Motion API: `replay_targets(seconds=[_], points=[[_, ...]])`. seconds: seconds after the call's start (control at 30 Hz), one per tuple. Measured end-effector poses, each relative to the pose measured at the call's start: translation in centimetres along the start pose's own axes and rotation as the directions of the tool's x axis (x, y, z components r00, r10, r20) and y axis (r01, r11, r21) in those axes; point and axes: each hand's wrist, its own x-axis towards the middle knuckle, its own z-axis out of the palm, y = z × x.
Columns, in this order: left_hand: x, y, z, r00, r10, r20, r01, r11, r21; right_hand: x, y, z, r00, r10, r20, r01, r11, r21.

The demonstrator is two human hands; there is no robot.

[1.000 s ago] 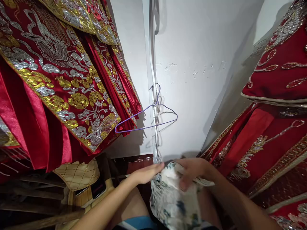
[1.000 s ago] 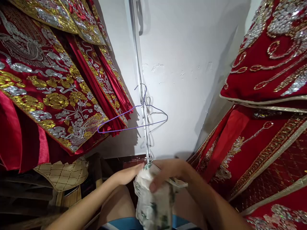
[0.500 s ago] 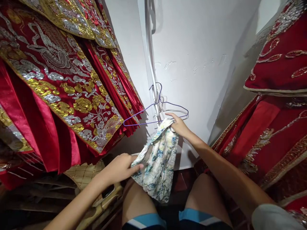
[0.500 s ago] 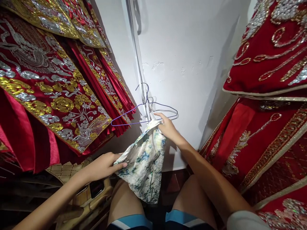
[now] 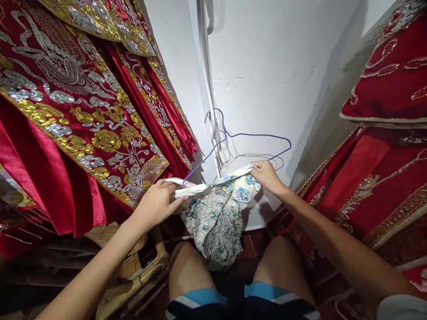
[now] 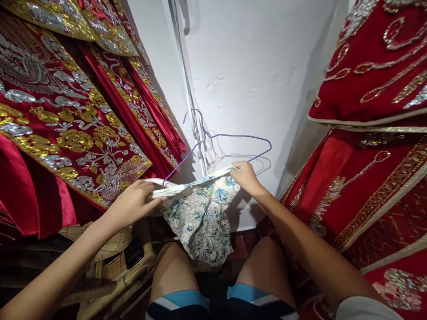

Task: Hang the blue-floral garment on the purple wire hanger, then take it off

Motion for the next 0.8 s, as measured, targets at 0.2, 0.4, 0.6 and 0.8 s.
replay_targets(seconds=[0.2, 0.4, 0.6, 0.8], points=[[5.0, 2.3, 0.1, 0.957, 0.062, -0.283, -0.208, 0.825, -0.525, -1.6, -1.3, 0.1, 0.992, 0.067, 0.111, -0.076, 0.994, 0.078], [8.3, 2.4, 1.7, 0.910, -0.127, -0.396, -0.213, 0.677, -0.705, -2.5, -1.5, -1.3, 0.996, -0.022, -0.084, 0.023, 1.000, 0.008], [7.8, 1.3, 1.2, 0.902, -0.118, -0.415, -0.126, 0.847, -0.516, 0.4, -2.1, -5.9, 0.987, -0.060, -0.149, 0.011, 0.952, -0.307], [8.2, -0.6, -0.6, 0.826, -0.165, -0.539, -0.097, 0.900, -0.425, 0.8, -5.3, -8.7, 0.958, 0.128, 0.258, -0.115, 0.991, -0.065]])
